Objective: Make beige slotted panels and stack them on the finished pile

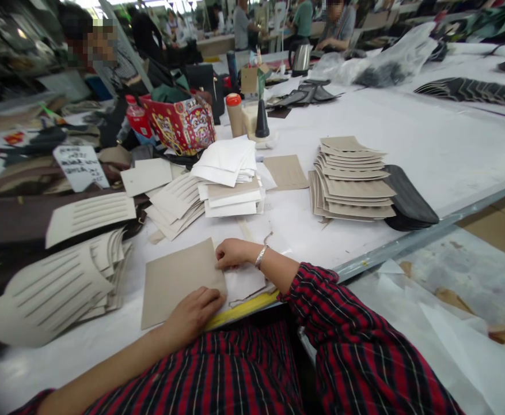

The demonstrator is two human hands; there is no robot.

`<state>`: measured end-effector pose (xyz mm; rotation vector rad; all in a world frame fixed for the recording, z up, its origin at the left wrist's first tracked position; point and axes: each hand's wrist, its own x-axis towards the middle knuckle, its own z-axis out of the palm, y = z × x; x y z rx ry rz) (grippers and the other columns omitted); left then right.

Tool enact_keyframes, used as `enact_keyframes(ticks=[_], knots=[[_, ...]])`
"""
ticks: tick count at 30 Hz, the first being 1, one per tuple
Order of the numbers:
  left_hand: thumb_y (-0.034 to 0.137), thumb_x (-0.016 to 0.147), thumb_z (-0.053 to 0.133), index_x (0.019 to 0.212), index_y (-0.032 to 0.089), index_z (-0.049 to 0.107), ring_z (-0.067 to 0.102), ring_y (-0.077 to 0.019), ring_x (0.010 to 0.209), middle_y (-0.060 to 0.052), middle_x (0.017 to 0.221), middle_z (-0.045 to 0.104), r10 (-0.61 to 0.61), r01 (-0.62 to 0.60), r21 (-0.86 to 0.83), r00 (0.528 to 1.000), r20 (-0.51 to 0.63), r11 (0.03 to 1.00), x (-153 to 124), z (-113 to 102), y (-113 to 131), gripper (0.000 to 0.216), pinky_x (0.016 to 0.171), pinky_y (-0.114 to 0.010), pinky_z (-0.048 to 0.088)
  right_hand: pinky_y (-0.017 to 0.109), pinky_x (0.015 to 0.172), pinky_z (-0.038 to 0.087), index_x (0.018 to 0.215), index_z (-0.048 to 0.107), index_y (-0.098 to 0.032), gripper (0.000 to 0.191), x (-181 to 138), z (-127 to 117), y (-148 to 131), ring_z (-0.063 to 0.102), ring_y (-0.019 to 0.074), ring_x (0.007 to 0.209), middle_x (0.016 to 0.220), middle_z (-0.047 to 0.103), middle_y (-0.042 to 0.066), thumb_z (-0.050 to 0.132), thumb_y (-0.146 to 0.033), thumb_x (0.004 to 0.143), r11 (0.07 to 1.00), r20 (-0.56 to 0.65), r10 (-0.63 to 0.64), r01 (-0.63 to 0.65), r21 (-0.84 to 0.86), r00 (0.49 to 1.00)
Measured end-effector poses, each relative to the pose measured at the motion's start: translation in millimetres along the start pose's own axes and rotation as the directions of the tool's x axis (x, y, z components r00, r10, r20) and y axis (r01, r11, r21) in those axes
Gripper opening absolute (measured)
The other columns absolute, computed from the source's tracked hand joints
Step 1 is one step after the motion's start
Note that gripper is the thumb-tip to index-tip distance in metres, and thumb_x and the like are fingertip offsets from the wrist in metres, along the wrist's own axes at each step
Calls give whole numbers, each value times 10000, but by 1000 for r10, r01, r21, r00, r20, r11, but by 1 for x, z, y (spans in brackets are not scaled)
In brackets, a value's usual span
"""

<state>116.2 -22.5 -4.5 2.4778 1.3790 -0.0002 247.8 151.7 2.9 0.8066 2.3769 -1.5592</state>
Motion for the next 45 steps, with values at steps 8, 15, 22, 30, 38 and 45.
enact_keyframes(ticks=[8,15,22,30,38,45], knots=[[227,884,309,1071,211,514,496,-153,938,-36,1039,527,-185,170,-211,981,-53,963,15,-1,0,278,869,-287,411,174,473,342,722,635,-128,146,5,0,-4,491,85,459,497,564,-13,540,-224,668,968,-16,-13,9,-251,1000],[226,895,298,1046,175,510,497,-193,1030,-76,1183,495,-266,263,-69,963,-39,962,28,6,-5,265,884,-336,409,206,486,314,779,661,-127,227,15,-12,-16,549,145,616,726,661,59,573,-261,617,847,-12,-104,82,-526,995],[267,868,373,943,175,560,488,-223,1065,-98,1319,410,-306,306,-28,952,-5,952,29,-3,-8,222,889,-358,397,218,488,323,737,668,-123,203,41,-38,-17,550,146,600,681,663,68,542,-259,651,833,-67,-61,13,-554,996],[268,811,465,928,183,570,511,-242,1039,-77,1379,341,-350,360,-89,930,111,929,37,-9,-13,179,882,-374,401,239,562,387,870,640,-105,292,48,-32,-16,591,203,744,861,665,120,585,-256,626,811,-102,-31,-34,-584,994],[196,809,457,934,207,584,520,-197,1006,-56,1261,469,-190,171,-198,979,-79,965,21,-26,-25,178,883,-348,423,304,724,412,1179,421,-87,425,20,-15,-18,563,224,870,1001,599,150,483,-257,795,839,-371,-34,-175,-514,928],[79,829,327,1144,187,510,484,-176,931,-67,999,545,-295,238,-183,856,-425,954,-70,11,-33,380,843,-349,417,294,789,390,1169,485,-190,347,-53,87,-8,479,163,886,958,550,69,372,-123,847,767,-352,-450,153,-624,820]])
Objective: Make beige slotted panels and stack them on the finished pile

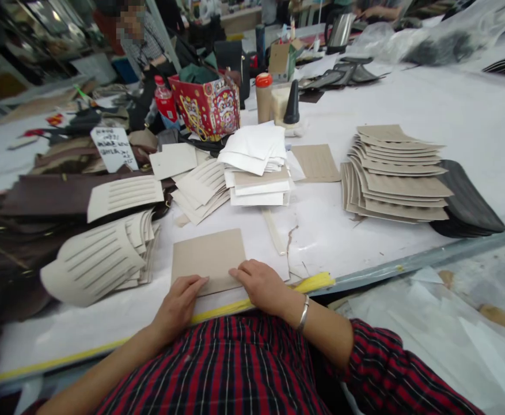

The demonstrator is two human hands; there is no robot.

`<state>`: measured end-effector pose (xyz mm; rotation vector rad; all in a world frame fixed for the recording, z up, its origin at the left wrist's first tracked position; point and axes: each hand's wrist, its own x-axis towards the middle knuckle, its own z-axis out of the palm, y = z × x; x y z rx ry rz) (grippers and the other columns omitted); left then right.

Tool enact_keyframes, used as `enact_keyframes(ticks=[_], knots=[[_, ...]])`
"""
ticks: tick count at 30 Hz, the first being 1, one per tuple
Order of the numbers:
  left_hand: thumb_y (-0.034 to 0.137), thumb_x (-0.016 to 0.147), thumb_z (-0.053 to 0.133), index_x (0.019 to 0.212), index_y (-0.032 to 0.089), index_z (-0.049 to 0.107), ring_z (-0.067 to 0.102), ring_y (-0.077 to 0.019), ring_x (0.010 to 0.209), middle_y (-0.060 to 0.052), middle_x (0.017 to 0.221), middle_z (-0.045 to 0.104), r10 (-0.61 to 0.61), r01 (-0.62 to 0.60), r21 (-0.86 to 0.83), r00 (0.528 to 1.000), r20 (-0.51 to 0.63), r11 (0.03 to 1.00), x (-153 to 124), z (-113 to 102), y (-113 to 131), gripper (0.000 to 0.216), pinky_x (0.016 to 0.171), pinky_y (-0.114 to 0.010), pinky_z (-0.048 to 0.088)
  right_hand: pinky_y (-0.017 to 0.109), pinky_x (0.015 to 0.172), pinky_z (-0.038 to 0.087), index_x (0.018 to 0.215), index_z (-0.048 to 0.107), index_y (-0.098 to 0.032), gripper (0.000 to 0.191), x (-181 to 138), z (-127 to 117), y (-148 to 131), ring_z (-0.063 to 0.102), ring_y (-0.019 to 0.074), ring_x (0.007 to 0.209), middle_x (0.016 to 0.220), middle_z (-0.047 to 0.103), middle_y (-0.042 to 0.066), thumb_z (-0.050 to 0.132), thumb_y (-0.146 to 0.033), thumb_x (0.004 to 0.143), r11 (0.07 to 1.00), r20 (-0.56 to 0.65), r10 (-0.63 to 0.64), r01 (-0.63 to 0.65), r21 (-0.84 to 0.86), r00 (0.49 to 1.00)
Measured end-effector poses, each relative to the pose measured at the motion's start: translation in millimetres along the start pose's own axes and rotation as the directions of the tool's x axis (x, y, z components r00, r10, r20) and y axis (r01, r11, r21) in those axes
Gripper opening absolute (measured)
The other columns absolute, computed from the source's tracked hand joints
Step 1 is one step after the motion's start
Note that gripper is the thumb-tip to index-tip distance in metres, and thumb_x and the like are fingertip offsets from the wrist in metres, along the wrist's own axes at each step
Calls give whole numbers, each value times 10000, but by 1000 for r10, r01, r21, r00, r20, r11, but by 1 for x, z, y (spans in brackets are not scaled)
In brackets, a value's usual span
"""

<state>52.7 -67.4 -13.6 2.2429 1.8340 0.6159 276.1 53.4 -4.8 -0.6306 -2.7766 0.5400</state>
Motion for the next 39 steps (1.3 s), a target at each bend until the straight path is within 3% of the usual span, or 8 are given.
enact_keyframes(ticks=[8,11,14,20,23,30,35,39], knots=[[110,795,405,1279,213,395,422,-230,1002,-89,1121,514,113,-156,175,966,233,972,-21,13,0,495,833,-391,359,378,802,354,1216,458,-180,377,-12,24,-26,425,215,912,1004,523,98,427,-161,840,972,88,-80,97,-215,993],[144,807,413,1293,193,372,410,-242,1025,-96,1131,512,146,-201,217,959,245,955,-25,10,1,490,844,-395,342,384,820,349,1230,437,-150,382,-11,28,-37,418,218,937,1028,521,109,409,-165,850,963,104,-106,128,-235,989],[169,818,415,1281,184,388,435,-232,984,-94,1091,534,145,-199,228,962,231,953,-33,6,-8,464,830,-384,356,373,827,354,1217,446,-151,370,2,35,-51,413,215,944,1028,524,100,413,-167,848,969,124,-103,128,-211,987],[86,810,357,1229,137,450,438,-216,1017,-101,1118,531,151,-176,246,982,117,953,-61,-12,-56,431,901,-373,368,339,819,373,1163,497,-191,353,48,54,-80,428,194,910,1003,533,77,460,-132,817,990,99,-51,63,-123,994],[77,805,356,1202,147,480,460,-212,1002,-95,1087,546,131,-144,262,989,66,954,-72,-19,-69,422,894,-373,396,326,823,382,1152,508,-215,359,50,58,-79,443,176,899,985,538,65,461,-112,811,996,76,-22,28,-85,997],[80,800,369,1181,135,498,448,-231,1056,-115,1114,531,-35,56,247,996,-87,967,-81,-12,-57,406,920,-426,406,346,830,374,1181,494,-166,450,10,53,-61,457,198,929,1058,542,94,456,-38,751,975,-21,68,-71,-209,997],[103,807,384,1150,161,523,448,-230,1057,-102,1105,541,55,-48,157,998,-36,986,-64,-12,-46,375,946,-451,376,350,733,377,997,588,-196,273,19,31,-77,475,193,788,822,566,57,477,-91,770,953,55,195,-176,-247,979],[161,845,387,1064,175,568,482,-200,961,-86,1013,568,80,-76,71,995,-58,995,-39,-9,-43,284,871,-390,412,328,794,378,1067,548,-196,276,44,36,-87,466,180,867,941,550,65,459,-132,814,977,-24,185,-186,-105,982]])
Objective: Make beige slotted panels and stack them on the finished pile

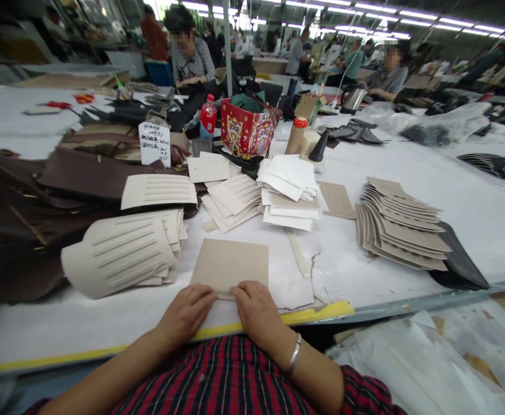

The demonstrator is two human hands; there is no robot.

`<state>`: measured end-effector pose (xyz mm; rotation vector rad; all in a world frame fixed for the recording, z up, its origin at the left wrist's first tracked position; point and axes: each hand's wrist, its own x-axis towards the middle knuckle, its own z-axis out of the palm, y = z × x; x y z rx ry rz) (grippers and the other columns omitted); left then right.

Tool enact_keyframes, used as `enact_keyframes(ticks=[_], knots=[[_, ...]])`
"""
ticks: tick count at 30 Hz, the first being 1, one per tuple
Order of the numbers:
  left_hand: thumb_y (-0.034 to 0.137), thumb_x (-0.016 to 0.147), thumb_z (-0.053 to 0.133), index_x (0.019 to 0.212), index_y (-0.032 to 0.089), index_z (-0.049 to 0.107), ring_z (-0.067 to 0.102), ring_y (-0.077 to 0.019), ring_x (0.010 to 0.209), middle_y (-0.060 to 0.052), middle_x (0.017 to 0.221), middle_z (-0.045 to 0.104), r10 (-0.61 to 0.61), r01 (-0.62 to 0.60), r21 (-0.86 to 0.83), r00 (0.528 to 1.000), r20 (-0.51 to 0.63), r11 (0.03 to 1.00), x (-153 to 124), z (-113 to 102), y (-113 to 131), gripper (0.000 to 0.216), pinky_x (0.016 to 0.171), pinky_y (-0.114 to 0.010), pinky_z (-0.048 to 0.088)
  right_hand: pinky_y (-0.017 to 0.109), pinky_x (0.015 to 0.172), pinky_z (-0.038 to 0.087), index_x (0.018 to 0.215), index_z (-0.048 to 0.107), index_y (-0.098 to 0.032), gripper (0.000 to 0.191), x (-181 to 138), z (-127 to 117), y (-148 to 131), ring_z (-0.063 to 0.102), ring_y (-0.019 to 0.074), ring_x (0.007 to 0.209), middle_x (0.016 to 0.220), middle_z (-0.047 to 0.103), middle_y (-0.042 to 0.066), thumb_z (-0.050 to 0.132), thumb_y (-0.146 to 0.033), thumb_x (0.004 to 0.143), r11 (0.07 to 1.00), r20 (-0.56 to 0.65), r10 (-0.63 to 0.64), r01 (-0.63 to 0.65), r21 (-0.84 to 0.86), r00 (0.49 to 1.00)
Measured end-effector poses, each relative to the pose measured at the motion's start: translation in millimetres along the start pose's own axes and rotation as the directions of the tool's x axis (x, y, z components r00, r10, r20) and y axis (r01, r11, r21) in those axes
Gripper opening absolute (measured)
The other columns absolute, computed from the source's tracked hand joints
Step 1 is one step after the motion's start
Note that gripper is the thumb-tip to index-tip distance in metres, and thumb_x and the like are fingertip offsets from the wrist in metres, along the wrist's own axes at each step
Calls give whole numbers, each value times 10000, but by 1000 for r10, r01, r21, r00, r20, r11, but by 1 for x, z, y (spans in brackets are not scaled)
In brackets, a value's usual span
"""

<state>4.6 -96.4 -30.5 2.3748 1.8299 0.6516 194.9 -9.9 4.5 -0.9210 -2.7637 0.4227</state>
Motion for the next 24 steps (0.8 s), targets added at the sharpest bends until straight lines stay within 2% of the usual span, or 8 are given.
enact_keyframes(ticks=[3,7,11,14,16,18,21,24], knots=[[215,861,406,1022,189,567,480,-184,901,-63,966,566,-74,74,-40,997,-9,996,21,10,3,230,813,-355,413,336,801,389,1075,544,-207,268,9,15,-1,463,182,884,958,541,66,473,-167,820,998,-21,35,-34,58,999],[346,824,496,918,206,567,458,-195,872,-41,937,543,-146,146,-5,986,83,989,35,16,1,183,772,-346,404,360,806,392,1081,539,-217,279,-1,22,9,460,194,889,954,526,67,518,-231,803,994,-35,83,-80,78,996],[478,773,523,843,180,545,456,-204,838,-47,866,516,-222,215,69,965,136,974,35,4,-9,307,748,-339,403,362,779,395,1041,551,-196,262,-13,14,21,468,199,871,927,525,74,511,-313,810,989,-92,143,-138,59,986],[517,738,546,801,183,530,475,-203,797,-38,822,509,-272,257,102,944,188,961,43,-6,-12,340,695,-328,409,329,734,400,931,576,-190,182,-9,7,26,484,176,802,831,539,51,462,-300,843,984,-96,168,-161,72,981],[494,751,542,787,187,530,481,-197,781,-33,810,513,-237,221,96,947,216,971,52,-9,-10,310,685,-323,406,313,714,401,854,580,-189,178,-3,5,28,487,165,767,768,536,36,421,-266,866,980,-92,183,-174,94,979],[452,778,529,806,190,538,478,-193,805,-37,847,526,-151,141,63,967,203,988,61,-6,-6,263,715,-328,397,315,723,402,850,580,-188,186,1,4,29,489,165,774,760,537,35,404,-242,873,979,-108,186,-176,99,977],[407,783,543,901,205,552,461,-200,884,-47,955,536,-48,48,3,990,135,999,69,3,0,234,763,-341,373,340,775,404,974,569,-187,188,1,9,30,490,179,851,863,551,61,427,-227,857,990,-156,137,-129,65,978],[443,759,564,972,221,553,449,-214,924,-55,996,538,-39,40,-9,992,119,999,70,14,1,308,782,-357,355,374,816,400,1122,514,-193,299,1,14,32,472,206,957,1023,541,95,481,-246,829,997,-155,78,-78,10,985]])
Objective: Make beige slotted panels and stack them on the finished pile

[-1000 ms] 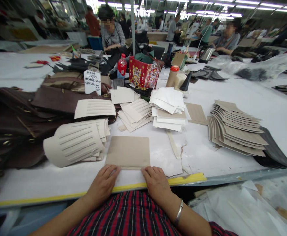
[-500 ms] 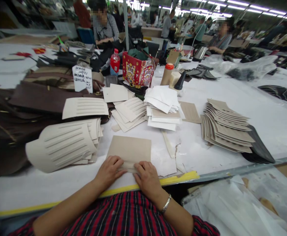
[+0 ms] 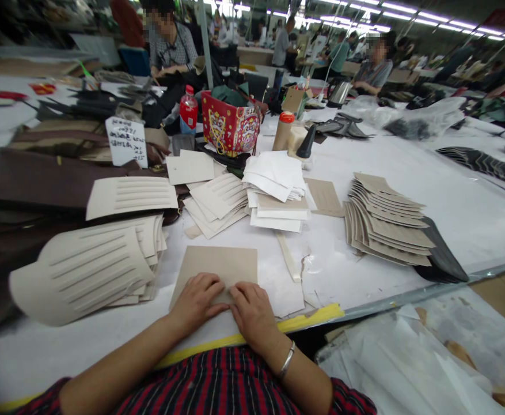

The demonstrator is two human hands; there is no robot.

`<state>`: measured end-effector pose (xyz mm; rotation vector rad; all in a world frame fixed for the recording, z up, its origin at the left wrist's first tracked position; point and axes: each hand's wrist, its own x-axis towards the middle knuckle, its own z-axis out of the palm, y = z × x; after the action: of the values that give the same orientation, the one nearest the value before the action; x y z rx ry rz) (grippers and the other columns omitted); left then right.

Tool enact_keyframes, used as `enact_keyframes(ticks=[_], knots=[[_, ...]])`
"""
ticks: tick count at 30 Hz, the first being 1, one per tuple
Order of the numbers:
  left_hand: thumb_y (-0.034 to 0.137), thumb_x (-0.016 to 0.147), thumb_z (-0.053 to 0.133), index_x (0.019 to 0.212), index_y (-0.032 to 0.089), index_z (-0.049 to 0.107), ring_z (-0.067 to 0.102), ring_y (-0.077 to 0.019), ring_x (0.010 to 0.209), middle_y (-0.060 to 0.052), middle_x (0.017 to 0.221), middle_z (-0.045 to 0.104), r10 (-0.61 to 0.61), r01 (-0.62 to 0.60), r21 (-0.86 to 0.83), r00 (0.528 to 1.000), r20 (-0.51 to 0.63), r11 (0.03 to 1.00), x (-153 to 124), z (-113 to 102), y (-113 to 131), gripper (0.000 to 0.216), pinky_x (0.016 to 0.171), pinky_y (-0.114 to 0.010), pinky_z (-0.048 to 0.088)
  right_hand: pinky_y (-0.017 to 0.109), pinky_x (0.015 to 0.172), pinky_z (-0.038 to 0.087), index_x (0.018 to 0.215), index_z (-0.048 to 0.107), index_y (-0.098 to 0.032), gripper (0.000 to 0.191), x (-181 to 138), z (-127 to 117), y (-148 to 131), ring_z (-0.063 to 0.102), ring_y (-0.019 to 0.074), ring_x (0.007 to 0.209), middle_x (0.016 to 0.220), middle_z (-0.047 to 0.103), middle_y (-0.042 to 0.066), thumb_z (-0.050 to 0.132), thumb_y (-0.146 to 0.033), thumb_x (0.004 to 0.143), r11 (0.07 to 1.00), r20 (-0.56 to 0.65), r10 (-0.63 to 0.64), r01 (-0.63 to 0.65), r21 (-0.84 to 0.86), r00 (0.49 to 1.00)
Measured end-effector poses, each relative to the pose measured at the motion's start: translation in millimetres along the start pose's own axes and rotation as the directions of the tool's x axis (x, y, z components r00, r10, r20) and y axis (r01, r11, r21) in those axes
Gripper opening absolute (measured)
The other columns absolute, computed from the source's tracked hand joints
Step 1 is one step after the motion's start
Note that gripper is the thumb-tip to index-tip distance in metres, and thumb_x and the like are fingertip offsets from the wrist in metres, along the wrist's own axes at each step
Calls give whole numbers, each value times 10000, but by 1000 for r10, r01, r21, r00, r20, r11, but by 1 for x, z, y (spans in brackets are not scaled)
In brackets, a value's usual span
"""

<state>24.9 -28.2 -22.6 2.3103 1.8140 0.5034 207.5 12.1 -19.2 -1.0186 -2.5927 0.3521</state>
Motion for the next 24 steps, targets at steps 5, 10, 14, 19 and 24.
enact_keyframes(ticks=[5,10,14,19,24], knots=[[532,762,506,1031,235,537,429,-236,955,-55,1028,541,-37,37,47,999,0,998,-3,11,-2,402,815,-392,324,374,778,404,1102,518,-212,358,10,-3,3,467,219,934,1019,533,89,576,-326,768,998,112,42,-38,-40,993],[631,685,517,924,202,557,442,-238,887,-72,941,524,-178,180,105,984,-32,978,-12,4,-7,493,759,-379,362,362,737,401,958,526,-190,323,10,-8,8,463,209,840,903,517,70,593,-415,735,997,102,77,-74,-36,992],[688,628,518,792,176,549,459,-231,787,-62,798,510,-262,258,168,965,-1,951,-16,-12,-16,539,687,-364,386,356,697,401,828,511,-180,381,9,-8,11,460,203,776,802,495,50,581,-530,697,990,73,99,-91,-106,992],[484,775,512,1007,187,531,456,-233,948,-80,1017,533,-66,69,109,997,-36,992,0,-10,-18,378,798,-374,365,372,765,393,1039,513,-174,353,23,-4,2,459,222,902,950,521,95,525,-417,784,996,28,28,-25,-82,999],[392,807,492,1023,230,533,444,-223,950,-55,1037,525,-64,68,74,997,-49,995,10,8,-13,273,805,-373,358,358,777,380,1071,525,-192,256,27,12,3,451,201,896,979,528,83,437,-177,831,998,5,18,-18,-58,1000]])
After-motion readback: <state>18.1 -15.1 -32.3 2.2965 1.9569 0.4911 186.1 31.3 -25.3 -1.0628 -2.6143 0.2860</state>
